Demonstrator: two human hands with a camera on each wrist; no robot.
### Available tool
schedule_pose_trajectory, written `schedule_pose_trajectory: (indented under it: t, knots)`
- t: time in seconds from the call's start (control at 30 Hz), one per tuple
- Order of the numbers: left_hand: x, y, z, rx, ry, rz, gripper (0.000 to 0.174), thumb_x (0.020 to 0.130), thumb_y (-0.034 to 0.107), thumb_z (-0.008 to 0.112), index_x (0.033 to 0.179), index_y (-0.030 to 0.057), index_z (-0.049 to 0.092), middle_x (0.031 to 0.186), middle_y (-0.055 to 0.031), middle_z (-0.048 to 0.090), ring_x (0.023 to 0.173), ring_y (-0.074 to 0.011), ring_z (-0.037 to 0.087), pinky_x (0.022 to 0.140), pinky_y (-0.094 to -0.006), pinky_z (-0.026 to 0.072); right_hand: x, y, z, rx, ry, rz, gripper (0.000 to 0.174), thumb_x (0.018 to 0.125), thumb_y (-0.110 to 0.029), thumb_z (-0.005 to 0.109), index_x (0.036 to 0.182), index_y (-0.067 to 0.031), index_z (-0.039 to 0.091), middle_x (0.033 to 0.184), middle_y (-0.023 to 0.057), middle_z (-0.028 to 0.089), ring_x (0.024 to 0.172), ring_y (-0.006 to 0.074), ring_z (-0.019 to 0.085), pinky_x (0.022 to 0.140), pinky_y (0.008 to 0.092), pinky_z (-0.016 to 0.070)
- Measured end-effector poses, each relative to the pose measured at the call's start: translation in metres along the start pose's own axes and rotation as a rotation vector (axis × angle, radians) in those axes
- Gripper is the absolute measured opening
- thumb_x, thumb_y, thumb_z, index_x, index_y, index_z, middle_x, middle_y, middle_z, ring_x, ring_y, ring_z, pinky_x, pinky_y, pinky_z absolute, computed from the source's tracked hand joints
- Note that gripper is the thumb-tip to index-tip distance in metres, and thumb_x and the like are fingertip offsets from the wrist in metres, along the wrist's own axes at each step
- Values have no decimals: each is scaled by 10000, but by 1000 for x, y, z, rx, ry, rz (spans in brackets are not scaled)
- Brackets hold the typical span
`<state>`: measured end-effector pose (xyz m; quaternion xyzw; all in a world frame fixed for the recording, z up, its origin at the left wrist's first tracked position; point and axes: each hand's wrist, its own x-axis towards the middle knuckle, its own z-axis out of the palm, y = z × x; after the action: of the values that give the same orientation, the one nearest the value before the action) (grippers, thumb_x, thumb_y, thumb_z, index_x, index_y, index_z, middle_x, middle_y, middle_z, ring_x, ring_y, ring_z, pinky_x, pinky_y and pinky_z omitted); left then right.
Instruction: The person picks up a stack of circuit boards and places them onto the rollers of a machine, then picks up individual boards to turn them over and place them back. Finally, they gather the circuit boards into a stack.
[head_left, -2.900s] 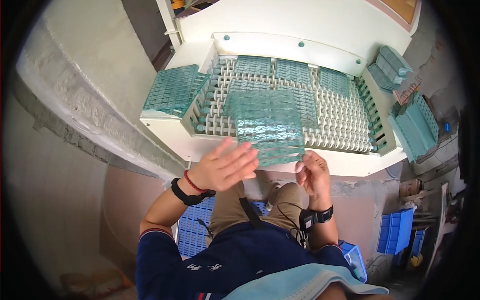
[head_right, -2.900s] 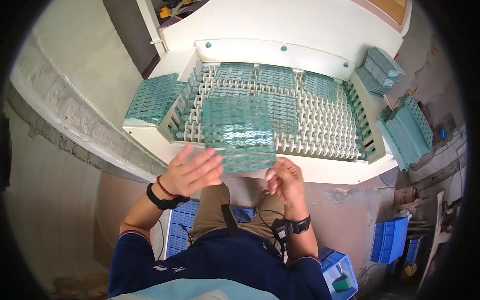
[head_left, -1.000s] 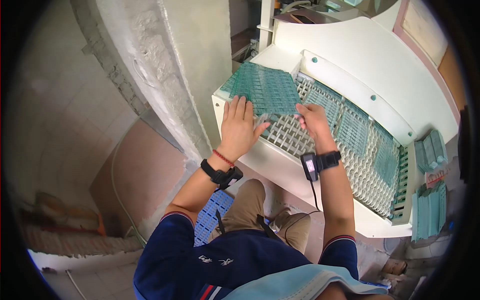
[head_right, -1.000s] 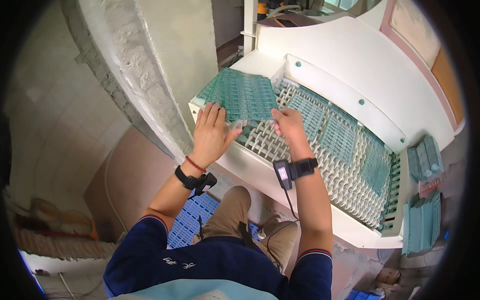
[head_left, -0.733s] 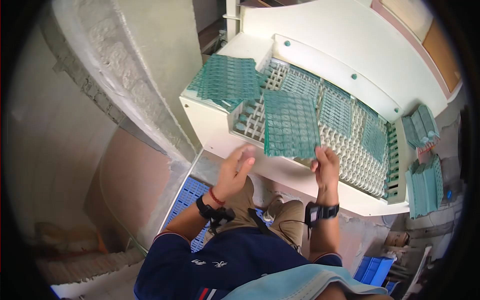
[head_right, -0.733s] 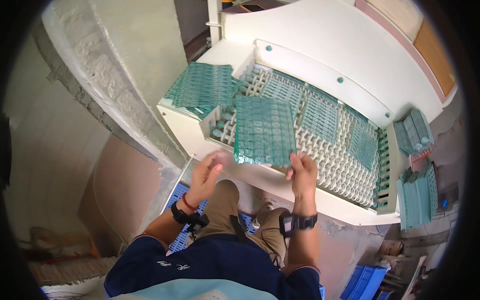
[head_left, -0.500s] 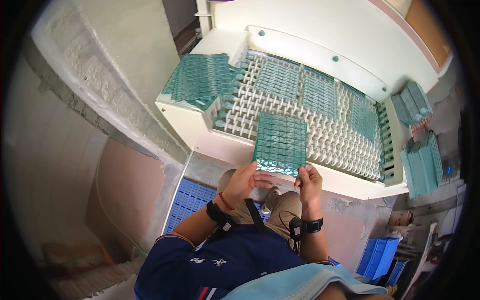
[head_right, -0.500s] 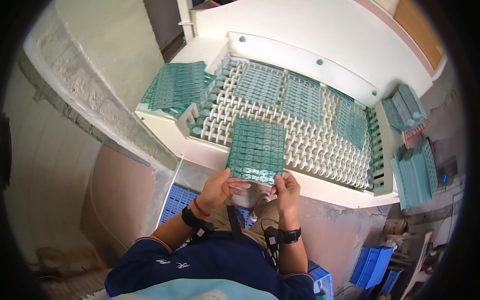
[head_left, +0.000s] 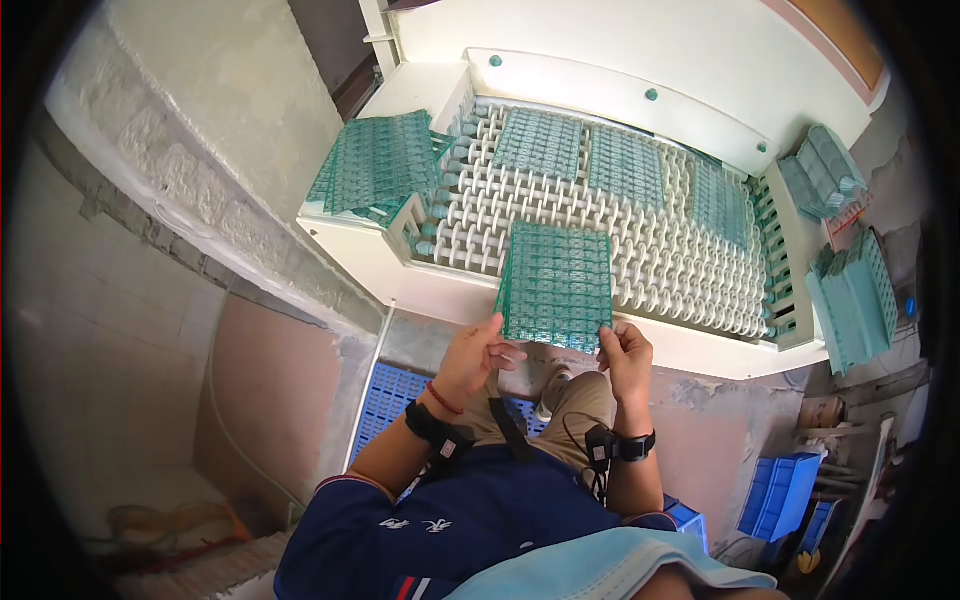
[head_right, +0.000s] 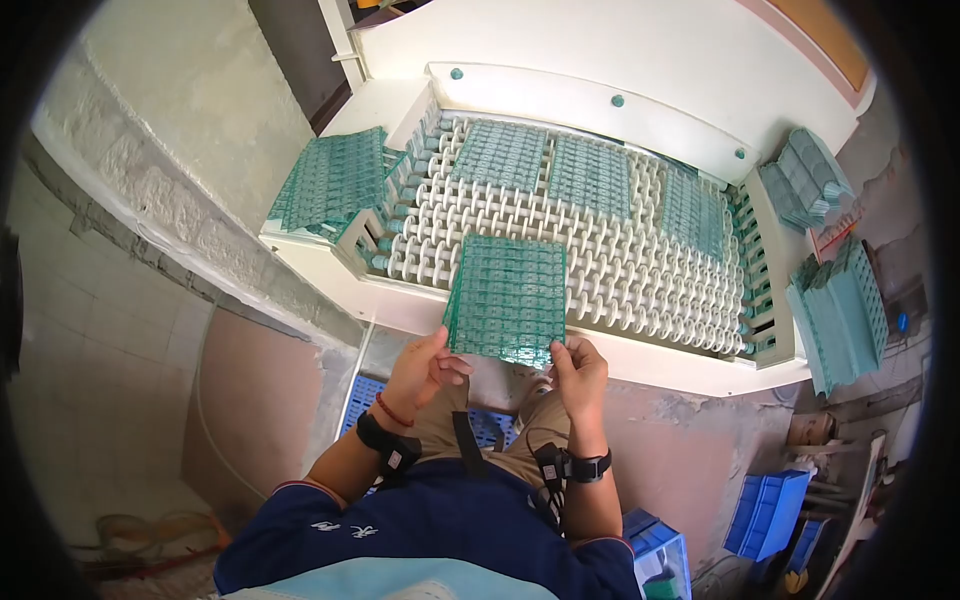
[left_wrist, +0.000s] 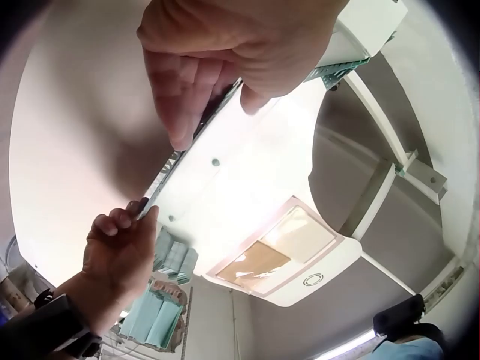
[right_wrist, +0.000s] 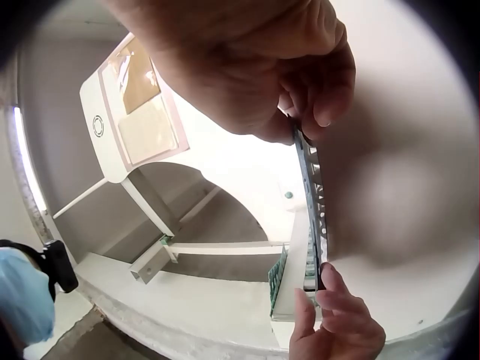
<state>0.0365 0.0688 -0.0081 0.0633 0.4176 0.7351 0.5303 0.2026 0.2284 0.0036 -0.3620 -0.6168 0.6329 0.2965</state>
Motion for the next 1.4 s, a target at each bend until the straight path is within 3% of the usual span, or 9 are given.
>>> schedule_pose_trajectory:
  t: [0.3,0.5,0.6,0.73,0.83,0.93,1.03,1.13,1.4]
  knots:
    - [14,34,-2,65,87,152,264,878,267,498,851,7,533,773,-164,629,612,-238,630,456,-285,490,17,-5,-40,232,174,13,132,836,-122,566,813,8,572,541,24,519,399,83,463,370,191,357]
    - [49,76,-7,377,228,274,334,863,335,512,837,3,543,721,-161,633,563,-214,623,425,-272,459,50,-27,-66,-166,310,-27,166,821,-137,573,814,29,575,541,29,517,413,87,476,360,189,350]
    - [33,76,-1,1796,583,659,336,808,361,561,753,30,564,630,-128,601,496,-278,568,450,-374,425,57,-19,-91,-356,371,-45,187,807,-150,586,813,37,578,561,30,526,416,75,462,338,187,325]
    - [20,70,19,1912,638,835,324,779,365,584,835,46,572,759,-126,618,662,-273,596,545,-374,450,55,-9,-139,-107,432,-29,169,798,-144,602,757,18,580,543,14,499,372,49,389,311,193,283]
    - [26,61,26,1839,298,1209,409,756,379,596,991,46,559,1007,-146,580,953,-288,544,771,-392,437,58,-6,-181,-86,510,-94,166,796,-140,609,726,6,571,519,-1,471,370,48,390,304,193,282]
    - [39,49,27,1975,-17,1073,571,746,380,608,1191,51,467,1277,-145,411,1216,-290,348,1020,-455,216,64,-14,-207,-277,591,-86,187,794,-165,614,756,17,600,522,-1,478,379,53,384,329,205,274]
    - [49,51,24,1976,7,1099,594,747,402,599,1209,57,452,1270,-144,420,1210,-296,352,1014,-450,224,79,10,-253,-649,715,-306,226,781,-188,629,845,28,634,527,-6,479,391,56,367,345,211,259]
    - [59,60,22,1987,23,1054,597,752,415,592,1204,49,454,1273,-150,416,1216,-297,344,1015,-451,221,53,-32,-242,-360,753,-103,221,787,-205,621,810,14,631,519,-19,463,413,37,367,344,192,248]
    - [40,89,36,1889,87,1173,564,750,359,620,1174,21,462,1244,-179,424,1183,-333,376,996,-464,262,6,4,-243,414,646,-223,171,856,-140,545,938,8,572,604,-35,436,470,30,363,382,167,275]
